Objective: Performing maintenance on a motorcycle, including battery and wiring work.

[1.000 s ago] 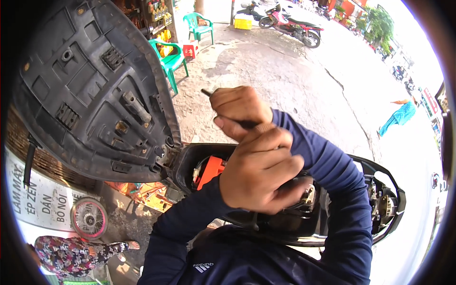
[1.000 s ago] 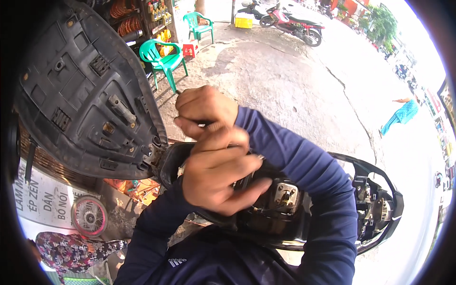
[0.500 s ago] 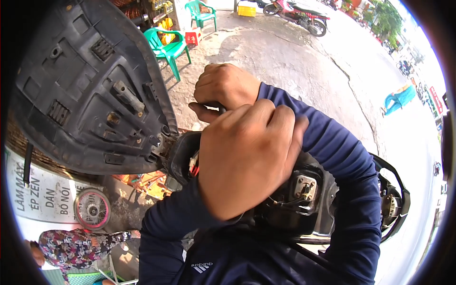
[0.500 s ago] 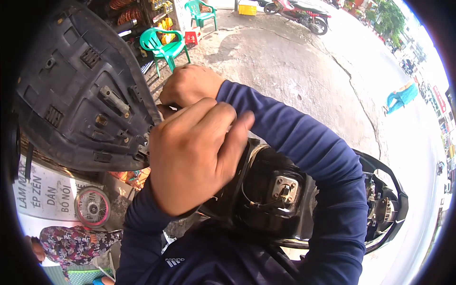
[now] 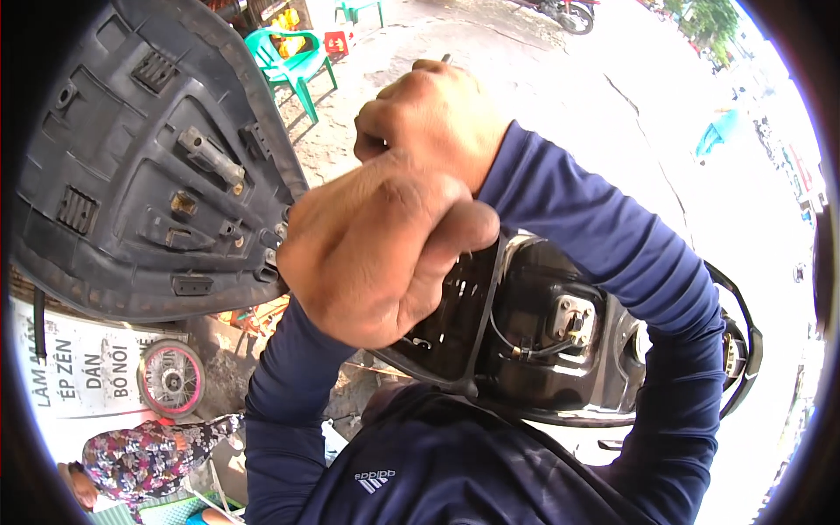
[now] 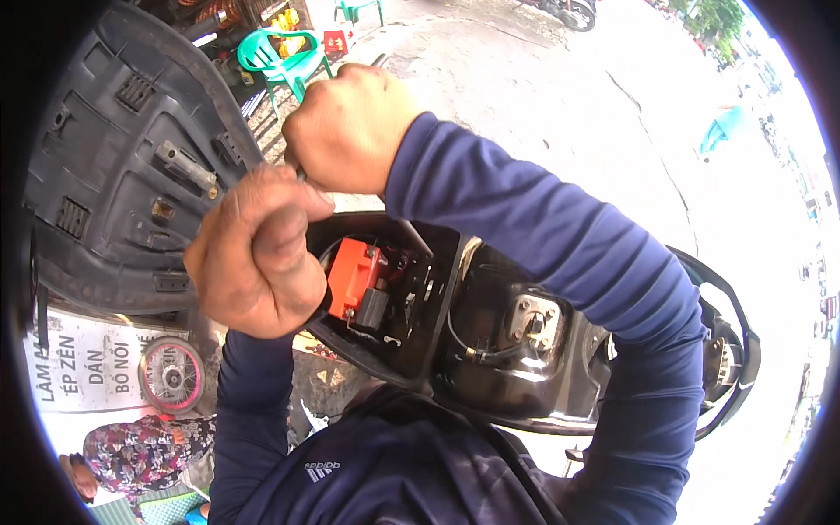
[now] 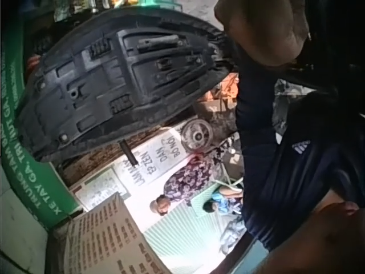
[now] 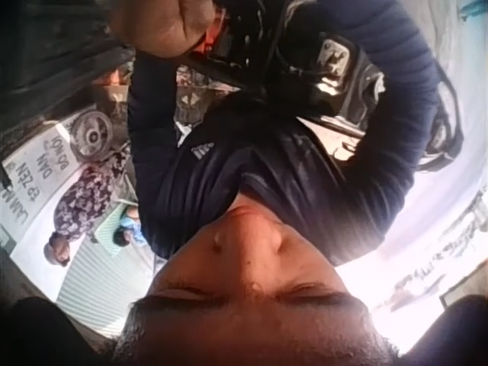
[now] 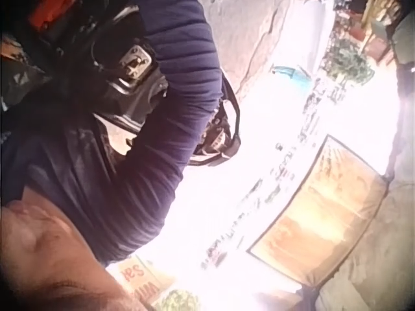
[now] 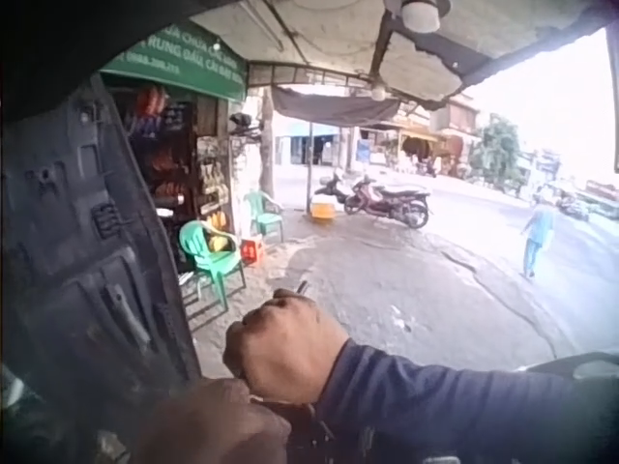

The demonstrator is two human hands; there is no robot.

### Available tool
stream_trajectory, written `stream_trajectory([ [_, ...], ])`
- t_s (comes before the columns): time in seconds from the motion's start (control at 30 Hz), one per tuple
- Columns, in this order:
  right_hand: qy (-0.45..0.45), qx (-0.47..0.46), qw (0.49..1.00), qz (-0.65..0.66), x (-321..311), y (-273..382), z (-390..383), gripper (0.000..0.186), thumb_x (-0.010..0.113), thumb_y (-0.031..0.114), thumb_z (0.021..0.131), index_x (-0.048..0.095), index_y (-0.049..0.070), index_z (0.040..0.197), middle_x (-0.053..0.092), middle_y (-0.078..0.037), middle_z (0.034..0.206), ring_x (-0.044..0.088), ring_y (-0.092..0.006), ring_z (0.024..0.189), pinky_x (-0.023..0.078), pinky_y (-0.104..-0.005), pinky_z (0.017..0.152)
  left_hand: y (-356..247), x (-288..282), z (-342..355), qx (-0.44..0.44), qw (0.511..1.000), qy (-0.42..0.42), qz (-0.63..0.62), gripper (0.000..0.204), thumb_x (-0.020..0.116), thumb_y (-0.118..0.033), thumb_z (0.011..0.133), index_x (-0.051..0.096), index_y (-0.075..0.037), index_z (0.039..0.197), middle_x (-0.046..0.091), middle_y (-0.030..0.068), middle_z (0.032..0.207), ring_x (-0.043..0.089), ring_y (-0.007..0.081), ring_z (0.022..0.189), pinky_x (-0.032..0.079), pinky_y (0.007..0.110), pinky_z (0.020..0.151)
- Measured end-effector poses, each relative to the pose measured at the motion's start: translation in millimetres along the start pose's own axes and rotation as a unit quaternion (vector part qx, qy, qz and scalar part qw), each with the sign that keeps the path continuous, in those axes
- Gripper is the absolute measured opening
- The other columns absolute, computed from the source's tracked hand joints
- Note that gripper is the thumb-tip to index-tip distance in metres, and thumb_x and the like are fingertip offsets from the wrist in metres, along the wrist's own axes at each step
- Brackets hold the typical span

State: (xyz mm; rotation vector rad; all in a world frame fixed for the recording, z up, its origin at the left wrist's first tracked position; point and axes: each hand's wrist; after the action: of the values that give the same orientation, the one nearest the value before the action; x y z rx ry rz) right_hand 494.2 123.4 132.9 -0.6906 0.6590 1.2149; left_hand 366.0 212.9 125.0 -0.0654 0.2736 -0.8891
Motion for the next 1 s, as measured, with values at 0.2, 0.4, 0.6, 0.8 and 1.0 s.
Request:
stream_trajectory([
  [0.2, 0.013, 0.012, 0.998, -0.066, -2.7, 8.9, 0.6, 0.012, 0.065, 0.022, 0.07, 0.066, 0.011, 0.066, 0.065, -0.011, 0.065, 0.066, -0.0323, 0.061, 0.054, -0.0445, 0.061, 22.4, -21.4, -13.1, 0.025, 0.999, 0.016, -0.044, 0.038, 0.049, -0.028, 0.101, 0.06, 0.006, 0.088, 0.064, 0.0144, 0.079, 0.057, 0.0187, 0.06, 0.048, 0.03, 0.055],
  [0.4, -0.082, -0.091, 0.99, 0.064, -40.6, -34.2, 0.6, 0.027, 0.067, 0.017, 0.091, 0.061, 0.002, 0.069, 0.054, -0.01, 0.057, 0.051, -0.0289, 0.051, 0.039, -0.0395, 0.05, 35.3, -65.4, -85.7, -0.409, 0.898, 0.107, -0.125, 0.035, 0.06, -0.02, 0.091, 0.056, 0.006, 0.114, 0.063, 0.0199, 0.079, 0.063, 0.0273, 0.066, 0.052, 0.036, 0.063],
  [0.6, -0.15, 0.056, 0.986, -0.038, -60.6, -26.1, 18.2, 0.045, 0.057, 0.032, 0.099, 0.059, -0.003, 0.071, 0.05, -0.009, 0.06, 0.044, -0.0177, 0.051, 0.037, -0.0333, 0.049, 65.0, -49.8, -154.4, -0.414, 0.762, 0.493, 0.073, 0.039, 0.058, -0.01, 0.088, 0.044, 0.004, 0.122, 0.064, 0.0275, 0.081, 0.063, 0.0476, 0.082, 0.048, 0.056, 0.071],
  [0.8, -0.225, 0.099, 0.967, -0.065, -53.8, -10.9, 41.8, 0.052, 0.057, 0.035, 0.098, 0.045, 0.0, 0.061, 0.033, -0.006, 0.052, 0.031, -0.0136, 0.048, 0.026, -0.0341, 0.046, 81.4, -47.6, -135.2, -0.395, 0.851, 0.346, 0.007, 0.019, 0.054, -0.002, 0.089, 0.047, 0.001, 0.106, 0.062, 0.0196, 0.075, 0.064, 0.0383, 0.077, 0.048, 0.048, 0.071],
  [1.0, -0.309, 0.161, 0.937, 0.027, -65.9, -38.5, 26.8, 0.034, 0.052, 0.019, 0.102, 0.056, -0.002, 0.076, 0.053, -0.003, 0.068, 0.04, -0.0085, 0.058, 0.033, -0.0263, 0.054, 52.7, -32.7, -125.1, -0.556, 0.714, 0.266, -0.332, 0.022, 0.062, -0.008, 0.091, 0.053, -0.002, 0.11, 0.059, 0.0057, 0.092, 0.06, 0.0117, 0.083, 0.05, 0.027, 0.076],
])
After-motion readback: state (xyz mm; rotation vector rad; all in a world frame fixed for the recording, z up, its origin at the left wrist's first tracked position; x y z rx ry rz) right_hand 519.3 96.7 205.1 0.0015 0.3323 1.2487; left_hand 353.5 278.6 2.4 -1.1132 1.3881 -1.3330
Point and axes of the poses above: each hand's wrist, its own z-axis towards the middle knuckle, its own x-axis out of the palm, y = z × x
